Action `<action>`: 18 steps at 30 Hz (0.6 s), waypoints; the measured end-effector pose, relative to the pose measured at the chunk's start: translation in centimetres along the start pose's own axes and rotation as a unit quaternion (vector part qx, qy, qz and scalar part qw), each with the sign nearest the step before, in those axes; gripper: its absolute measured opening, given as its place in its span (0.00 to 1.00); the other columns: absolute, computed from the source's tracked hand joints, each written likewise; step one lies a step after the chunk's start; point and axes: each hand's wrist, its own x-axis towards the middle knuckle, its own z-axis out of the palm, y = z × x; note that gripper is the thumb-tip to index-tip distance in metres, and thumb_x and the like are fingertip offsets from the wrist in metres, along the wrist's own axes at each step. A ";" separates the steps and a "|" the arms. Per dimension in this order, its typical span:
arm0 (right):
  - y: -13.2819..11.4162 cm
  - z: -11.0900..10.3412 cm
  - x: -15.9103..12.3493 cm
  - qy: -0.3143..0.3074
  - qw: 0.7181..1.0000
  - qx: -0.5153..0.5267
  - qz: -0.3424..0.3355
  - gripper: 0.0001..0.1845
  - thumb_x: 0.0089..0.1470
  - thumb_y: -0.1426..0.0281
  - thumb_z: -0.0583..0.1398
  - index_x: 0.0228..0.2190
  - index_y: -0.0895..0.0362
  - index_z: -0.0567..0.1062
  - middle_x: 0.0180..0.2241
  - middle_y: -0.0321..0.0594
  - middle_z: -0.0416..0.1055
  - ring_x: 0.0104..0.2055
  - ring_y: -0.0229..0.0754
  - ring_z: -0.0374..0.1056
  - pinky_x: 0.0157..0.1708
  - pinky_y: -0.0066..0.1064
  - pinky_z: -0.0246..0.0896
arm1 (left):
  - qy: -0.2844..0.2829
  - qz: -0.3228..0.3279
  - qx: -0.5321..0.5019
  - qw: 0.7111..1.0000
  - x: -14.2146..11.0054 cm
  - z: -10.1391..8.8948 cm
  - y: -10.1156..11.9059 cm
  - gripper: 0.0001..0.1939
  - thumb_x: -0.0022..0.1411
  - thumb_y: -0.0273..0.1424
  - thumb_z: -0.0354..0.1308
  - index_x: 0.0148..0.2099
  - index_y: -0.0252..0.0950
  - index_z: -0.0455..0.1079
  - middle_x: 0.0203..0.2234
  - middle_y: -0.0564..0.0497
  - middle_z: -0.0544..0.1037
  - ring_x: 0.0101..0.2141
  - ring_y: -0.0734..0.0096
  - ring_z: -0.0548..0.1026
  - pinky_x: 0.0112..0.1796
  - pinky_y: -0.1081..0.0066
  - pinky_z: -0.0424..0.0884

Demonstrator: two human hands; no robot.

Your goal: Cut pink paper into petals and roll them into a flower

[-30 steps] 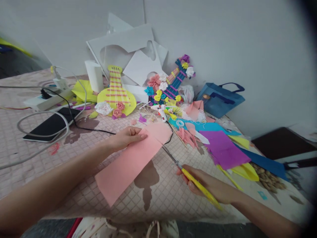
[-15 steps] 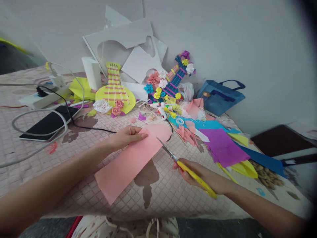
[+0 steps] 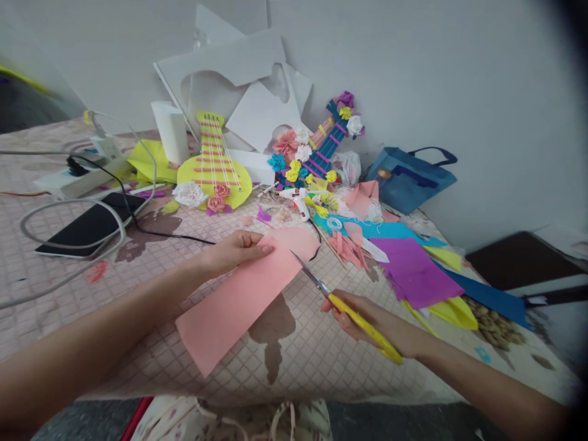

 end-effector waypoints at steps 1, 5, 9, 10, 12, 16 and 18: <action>0.0 0.0 0.0 0.000 1.000 -0.004 0.000 0.24 0.52 0.49 0.54 0.34 0.58 0.64 0.27 0.34 0.59 0.26 0.34 0.54 0.26 0.27 0.53 | 0.000 0.000 0.000 1.000 0.0 0.0 0.0 0.16 0.57 0.40 0.59 0.28 0.32 0.64 0.18 0.56 0.66 0.16 0.84 0.61 0.18 0.81 0.55; 0.4 0.0 0.1 0.008 1.000 -0.014 -0.006 0.24 0.52 0.49 0.54 0.35 0.58 0.65 0.26 0.34 0.59 0.25 0.33 0.54 0.25 0.26 0.53 | 0.003 -0.003 -0.004 1.000 0.0 0.1 0.1 0.15 0.57 0.39 0.59 0.28 0.32 0.65 0.18 0.56 0.67 0.16 0.84 0.62 0.18 0.81 0.57; 0.4 0.1 0.2 0.011 1.000 -0.002 -0.002 0.24 0.52 0.48 0.54 0.34 0.58 0.65 0.24 0.32 0.57 0.23 0.32 0.51 0.22 0.25 0.50 | 0.000 -0.006 -0.007 1.000 -0.1 0.1 0.3 0.15 0.56 0.39 0.59 0.29 0.31 0.66 0.19 0.55 0.69 0.17 0.83 0.64 0.18 0.81 0.59; 0.3 0.1 0.2 0.013 1.000 0.002 0.001 0.24 0.52 0.48 0.54 0.33 0.58 0.65 0.23 0.32 0.57 0.22 0.31 0.50 0.21 0.25 0.50 | -0.001 -0.007 -0.007 1.000 -0.1 0.1 0.3 0.15 0.56 0.39 0.59 0.30 0.31 0.67 0.19 0.55 0.69 0.17 0.82 0.65 0.18 0.81 0.59; 0.0 0.2 0.2 0.014 1.000 0.012 0.007 0.25 0.51 0.47 0.54 0.32 0.57 0.64 0.22 0.31 0.56 0.22 0.31 0.50 0.20 0.24 0.48 | -0.001 -0.009 -0.008 1.000 -0.1 0.2 0.4 0.15 0.56 0.40 0.59 0.30 0.31 0.67 0.19 0.54 0.70 0.17 0.82 0.66 0.18 0.80 0.60; -0.4 0.4 0.3 0.017 0.999 0.036 0.013 0.25 0.51 0.46 0.53 0.30 0.56 0.63 0.22 0.31 0.55 0.21 0.31 0.50 0.19 0.24 0.48 | -0.004 -0.006 -0.016 1.000 -0.1 0.2 0.4 0.15 0.56 0.40 0.59 0.31 0.31 0.68 0.20 0.53 0.72 0.18 0.81 0.67 0.19 0.80 0.61; -0.3 0.4 0.2 0.023 0.999 0.042 0.019 0.23 0.51 0.47 0.54 0.30 0.56 0.63 0.22 0.31 0.55 0.22 0.31 0.50 0.19 0.24 0.49 | -0.008 -0.004 -0.018 1.000 -0.1 0.2 0.4 0.14 0.57 0.39 0.59 0.31 0.31 0.68 0.21 0.53 0.73 0.19 0.80 0.68 0.20 0.79 0.62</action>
